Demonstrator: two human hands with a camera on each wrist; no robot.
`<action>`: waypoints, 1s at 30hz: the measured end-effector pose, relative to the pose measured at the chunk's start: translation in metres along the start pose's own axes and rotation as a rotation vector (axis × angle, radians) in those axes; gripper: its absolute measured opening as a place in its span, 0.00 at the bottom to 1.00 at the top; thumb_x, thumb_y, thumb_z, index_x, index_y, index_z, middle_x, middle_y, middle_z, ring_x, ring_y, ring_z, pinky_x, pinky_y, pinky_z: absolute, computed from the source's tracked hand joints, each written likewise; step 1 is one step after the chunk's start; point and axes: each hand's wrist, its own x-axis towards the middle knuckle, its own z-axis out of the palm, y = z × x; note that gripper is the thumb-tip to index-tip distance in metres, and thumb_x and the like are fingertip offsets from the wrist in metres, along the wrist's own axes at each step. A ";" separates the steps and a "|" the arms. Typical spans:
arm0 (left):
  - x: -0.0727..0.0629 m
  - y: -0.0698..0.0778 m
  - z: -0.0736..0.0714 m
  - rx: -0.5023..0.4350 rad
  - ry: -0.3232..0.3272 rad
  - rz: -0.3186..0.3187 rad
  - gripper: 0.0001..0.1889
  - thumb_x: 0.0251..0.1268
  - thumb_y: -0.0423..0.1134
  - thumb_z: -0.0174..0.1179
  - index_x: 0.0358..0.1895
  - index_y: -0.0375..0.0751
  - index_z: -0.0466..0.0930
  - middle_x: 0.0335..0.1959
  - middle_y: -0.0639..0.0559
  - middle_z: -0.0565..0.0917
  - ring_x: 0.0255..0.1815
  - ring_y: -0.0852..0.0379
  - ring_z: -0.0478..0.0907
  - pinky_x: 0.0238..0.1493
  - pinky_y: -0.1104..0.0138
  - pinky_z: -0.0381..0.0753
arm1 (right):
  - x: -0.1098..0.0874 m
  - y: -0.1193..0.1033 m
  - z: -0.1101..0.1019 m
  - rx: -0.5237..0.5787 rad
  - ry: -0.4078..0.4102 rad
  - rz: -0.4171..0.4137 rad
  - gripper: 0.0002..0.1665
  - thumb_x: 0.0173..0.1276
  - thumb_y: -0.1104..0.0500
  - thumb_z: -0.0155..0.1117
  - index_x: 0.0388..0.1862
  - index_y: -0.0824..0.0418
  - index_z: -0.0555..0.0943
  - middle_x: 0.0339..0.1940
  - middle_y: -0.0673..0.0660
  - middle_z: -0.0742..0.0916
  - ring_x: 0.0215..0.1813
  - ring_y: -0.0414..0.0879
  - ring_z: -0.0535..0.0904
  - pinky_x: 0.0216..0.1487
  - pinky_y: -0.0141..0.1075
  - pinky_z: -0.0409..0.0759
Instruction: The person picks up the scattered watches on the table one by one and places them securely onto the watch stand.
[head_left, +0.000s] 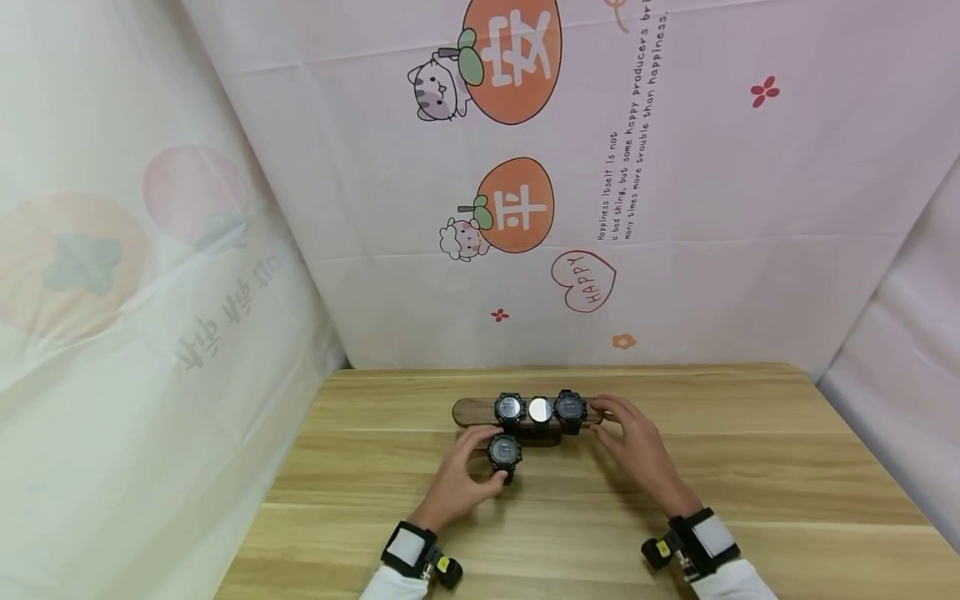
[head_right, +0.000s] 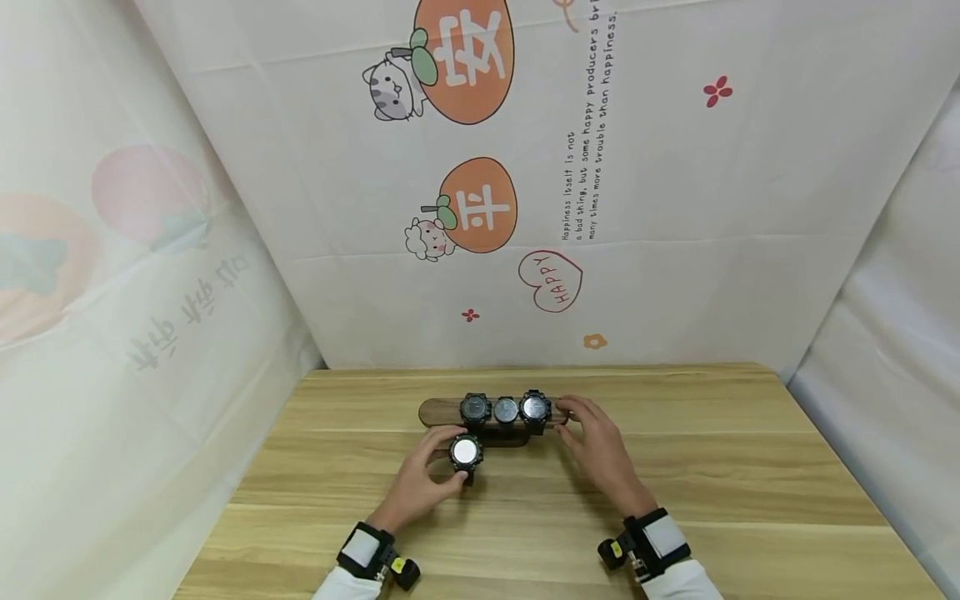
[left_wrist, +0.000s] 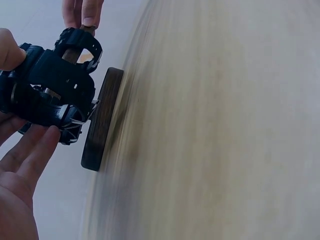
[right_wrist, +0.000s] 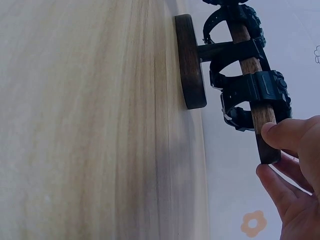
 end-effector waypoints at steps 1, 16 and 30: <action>0.000 0.000 -0.001 0.002 0.002 -0.001 0.35 0.63 0.38 0.75 0.75 0.52 0.75 0.74 0.55 0.76 0.74 0.50 0.75 0.72 0.52 0.80 | 0.000 0.000 0.000 0.000 -0.002 0.002 0.29 0.60 0.73 0.80 0.62 0.66 0.83 0.63 0.65 0.86 0.56 0.59 0.88 0.56 0.52 0.89; -0.003 -0.011 -0.009 0.040 0.075 0.023 0.35 0.63 0.35 0.75 0.74 0.51 0.75 0.72 0.54 0.78 0.73 0.48 0.76 0.73 0.47 0.79 | -0.001 0.001 0.000 0.015 -0.013 0.017 0.30 0.61 0.72 0.79 0.63 0.66 0.83 0.63 0.64 0.86 0.55 0.59 0.88 0.56 0.52 0.89; -0.005 -0.019 -0.016 -0.006 0.113 0.042 0.36 0.62 0.31 0.74 0.74 0.50 0.75 0.72 0.48 0.77 0.70 0.44 0.78 0.58 0.62 0.89 | -0.003 0.000 0.000 0.009 -0.007 0.024 0.30 0.60 0.72 0.80 0.62 0.66 0.84 0.63 0.64 0.86 0.55 0.58 0.88 0.56 0.52 0.89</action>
